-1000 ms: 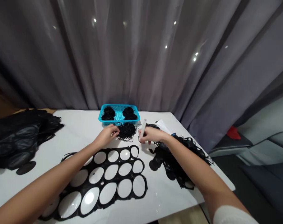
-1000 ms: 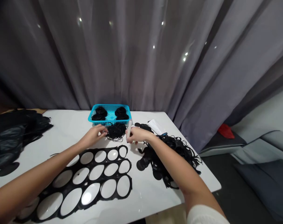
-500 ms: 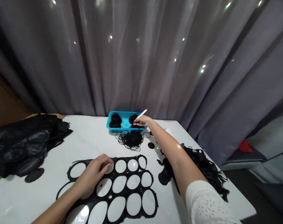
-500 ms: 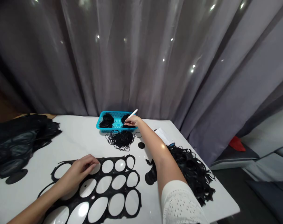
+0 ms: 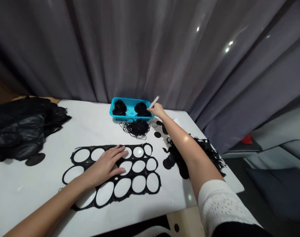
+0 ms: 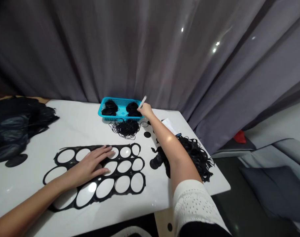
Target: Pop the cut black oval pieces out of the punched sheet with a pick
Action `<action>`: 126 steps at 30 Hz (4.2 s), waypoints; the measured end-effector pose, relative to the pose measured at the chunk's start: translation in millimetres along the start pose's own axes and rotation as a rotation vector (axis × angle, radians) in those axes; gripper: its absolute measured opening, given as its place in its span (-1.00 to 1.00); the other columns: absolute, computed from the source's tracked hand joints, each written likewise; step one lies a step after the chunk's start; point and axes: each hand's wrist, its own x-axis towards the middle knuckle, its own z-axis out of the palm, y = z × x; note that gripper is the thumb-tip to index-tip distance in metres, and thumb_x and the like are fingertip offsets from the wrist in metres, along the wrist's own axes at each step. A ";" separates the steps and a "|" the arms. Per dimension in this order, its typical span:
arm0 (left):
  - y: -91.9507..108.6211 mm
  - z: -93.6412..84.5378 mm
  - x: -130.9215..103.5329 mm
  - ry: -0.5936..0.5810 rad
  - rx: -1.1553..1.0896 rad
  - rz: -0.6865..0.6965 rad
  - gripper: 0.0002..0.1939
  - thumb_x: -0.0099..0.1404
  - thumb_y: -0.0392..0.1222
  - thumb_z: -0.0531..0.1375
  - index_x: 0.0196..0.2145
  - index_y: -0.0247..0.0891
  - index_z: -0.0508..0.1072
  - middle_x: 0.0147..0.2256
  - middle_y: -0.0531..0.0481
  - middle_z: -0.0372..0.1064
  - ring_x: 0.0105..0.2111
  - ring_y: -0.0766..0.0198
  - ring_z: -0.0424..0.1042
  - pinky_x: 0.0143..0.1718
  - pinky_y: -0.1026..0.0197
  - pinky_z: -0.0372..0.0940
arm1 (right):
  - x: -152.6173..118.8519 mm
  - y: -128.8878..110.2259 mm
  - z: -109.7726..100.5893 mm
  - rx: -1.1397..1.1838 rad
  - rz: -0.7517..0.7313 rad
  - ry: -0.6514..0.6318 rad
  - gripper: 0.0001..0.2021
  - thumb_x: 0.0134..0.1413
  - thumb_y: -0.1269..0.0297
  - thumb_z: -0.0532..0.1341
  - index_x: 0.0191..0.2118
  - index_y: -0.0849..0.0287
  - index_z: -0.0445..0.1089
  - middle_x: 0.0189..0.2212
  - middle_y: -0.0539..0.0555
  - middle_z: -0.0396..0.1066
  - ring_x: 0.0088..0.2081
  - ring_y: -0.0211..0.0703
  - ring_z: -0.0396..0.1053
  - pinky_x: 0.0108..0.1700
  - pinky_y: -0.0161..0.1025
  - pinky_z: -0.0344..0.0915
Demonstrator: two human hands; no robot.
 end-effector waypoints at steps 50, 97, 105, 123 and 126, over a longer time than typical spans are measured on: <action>30.2 53.1 4.0 0.105 0.258 0.081 -0.53 0.46 0.02 0.10 0.25 -0.14 0.30 0.39 -0.20 -0.01 0.39 -0.18 -0.07 0.30 -0.31 -0.05 | -215.3 5.6 61.5 0.149 -0.191 -0.289 -0.85 0.16 0.40 0.21 -0.43 0.13 0.30 -0.26 0.03 0.47 -0.17 -0.15 0.40 -0.01 -0.17 0.26; 92.9 75.6 -48.8 0.186 0.252 0.167 -0.55 0.46 -0.12 0.09 0.23 -0.35 0.30 0.22 -0.28 0.30 0.20 -0.10 0.32 0.20 -0.12 0.26 | -282.7 -7.6 62.7 0.217 -0.020 -0.326 -0.93 0.18 0.35 0.20 -0.29 0.12 0.44 -0.24 0.01 0.54 -0.14 -0.14 0.45 -0.17 -0.24 0.30; 95.3 71.9 -48.5 0.167 0.192 0.146 -0.55 0.46 -0.16 0.09 0.25 -0.30 0.27 0.25 -0.30 0.24 0.22 -0.09 0.29 0.21 -0.12 0.26 | -288.8 -7.8 60.7 0.056 -0.273 -0.315 -0.91 0.25 0.41 0.15 -0.24 0.11 0.39 -0.22 0.08 0.51 -0.14 -0.09 0.42 -0.08 -0.17 0.33; 79.7 71.8 -52.1 0.126 -0.036 0.156 -0.40 0.35 -0.48 0.03 0.30 -0.15 0.25 0.23 -0.08 0.33 0.27 0.16 0.25 0.26 0.02 0.25 | -206.2 41.0 2.6 0.285 0.168 0.119 -0.80 0.07 0.19 0.28 -0.45 0.12 0.29 -0.34 0.10 0.54 -0.31 -0.10 0.45 -0.34 -0.24 0.33; 89.2 64.1 -45.2 0.134 -0.118 0.122 -0.44 0.32 -0.52 0.02 0.19 -0.15 0.39 0.13 -0.06 0.44 0.17 0.22 0.39 0.18 0.13 0.34 | -218.4 27.6 18.9 0.792 0.375 -0.037 -0.71 -0.09 0.21 0.43 -0.47 0.13 0.29 -0.31 0.13 0.57 -0.23 -0.08 0.53 -0.50 -0.36 0.32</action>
